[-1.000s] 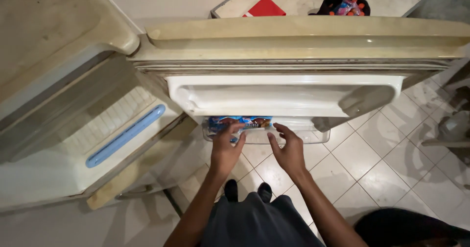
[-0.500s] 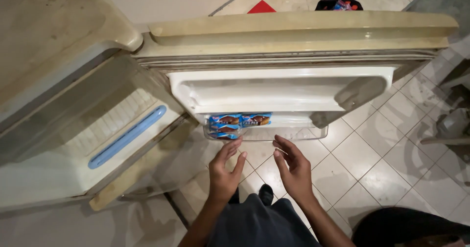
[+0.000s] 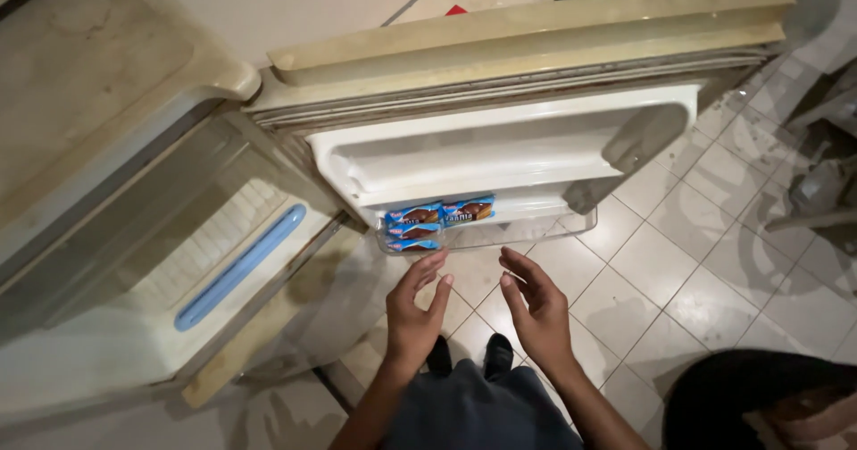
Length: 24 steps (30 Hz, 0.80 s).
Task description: The person repeatedly takes vanilla ice cream bars from a black bag on a table and places them into the open door shelf of a refrigerator. The action is performed multiple times in a repetitive loop.
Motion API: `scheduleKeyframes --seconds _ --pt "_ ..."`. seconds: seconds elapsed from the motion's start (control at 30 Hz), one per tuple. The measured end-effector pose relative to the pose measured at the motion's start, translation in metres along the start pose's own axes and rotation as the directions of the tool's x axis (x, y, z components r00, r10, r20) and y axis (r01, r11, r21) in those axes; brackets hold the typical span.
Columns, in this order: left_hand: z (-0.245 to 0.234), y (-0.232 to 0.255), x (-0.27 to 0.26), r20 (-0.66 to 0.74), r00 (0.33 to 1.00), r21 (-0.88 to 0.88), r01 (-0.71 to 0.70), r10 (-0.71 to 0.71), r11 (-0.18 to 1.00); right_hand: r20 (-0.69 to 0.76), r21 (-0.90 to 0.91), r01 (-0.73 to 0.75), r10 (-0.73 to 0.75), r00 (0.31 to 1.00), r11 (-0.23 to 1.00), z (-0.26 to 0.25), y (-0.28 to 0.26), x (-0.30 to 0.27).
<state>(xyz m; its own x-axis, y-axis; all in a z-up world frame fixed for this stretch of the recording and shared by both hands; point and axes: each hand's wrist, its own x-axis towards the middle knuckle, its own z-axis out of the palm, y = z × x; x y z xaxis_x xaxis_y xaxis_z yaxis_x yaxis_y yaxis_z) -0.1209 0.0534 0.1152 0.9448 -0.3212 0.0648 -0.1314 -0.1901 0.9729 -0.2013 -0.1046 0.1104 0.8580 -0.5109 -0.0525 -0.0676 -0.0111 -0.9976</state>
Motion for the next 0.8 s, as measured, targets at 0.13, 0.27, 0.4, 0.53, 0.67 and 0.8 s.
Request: scheduleKeyframes --seconds 0.13,0.27,0.4,0.53,0.67,0.8 --pt "-0.007 0.004 -0.001 0.081 0.997 -0.016 -0.018 0.019 1.000 -0.068 0.022 -0.003 0.004 0.998 1.000 0.006 0.000 -0.009" --pt "-0.010 -0.003 0.000 0.136 0.991 -0.004 -0.012 0.012 1.000 -0.124 0.057 -0.043 0.050 0.991 0.997 0.008 -0.009 -0.020" --pt "-0.010 0.011 -0.001 0.196 0.980 -0.012 0.016 -0.013 1.000 -0.190 0.082 -0.008 0.024 0.981 0.997 0.005 -0.009 -0.030" --pt "0.000 0.011 -0.002 0.236 0.970 -0.041 -0.056 0.064 0.998 -0.263 0.066 -0.041 0.058 0.963 0.997 -0.005 -0.002 -0.041" --pt "0.020 0.016 -0.004 0.282 0.958 -0.073 -0.026 0.046 0.997 -0.310 0.033 -0.005 0.015 0.951 0.999 -0.022 -0.002 -0.049" --pt "0.042 0.023 -0.009 0.343 0.937 -0.110 -0.026 0.063 0.994 -0.348 -0.037 0.018 -0.030 0.937 0.999 -0.044 -0.006 -0.060"
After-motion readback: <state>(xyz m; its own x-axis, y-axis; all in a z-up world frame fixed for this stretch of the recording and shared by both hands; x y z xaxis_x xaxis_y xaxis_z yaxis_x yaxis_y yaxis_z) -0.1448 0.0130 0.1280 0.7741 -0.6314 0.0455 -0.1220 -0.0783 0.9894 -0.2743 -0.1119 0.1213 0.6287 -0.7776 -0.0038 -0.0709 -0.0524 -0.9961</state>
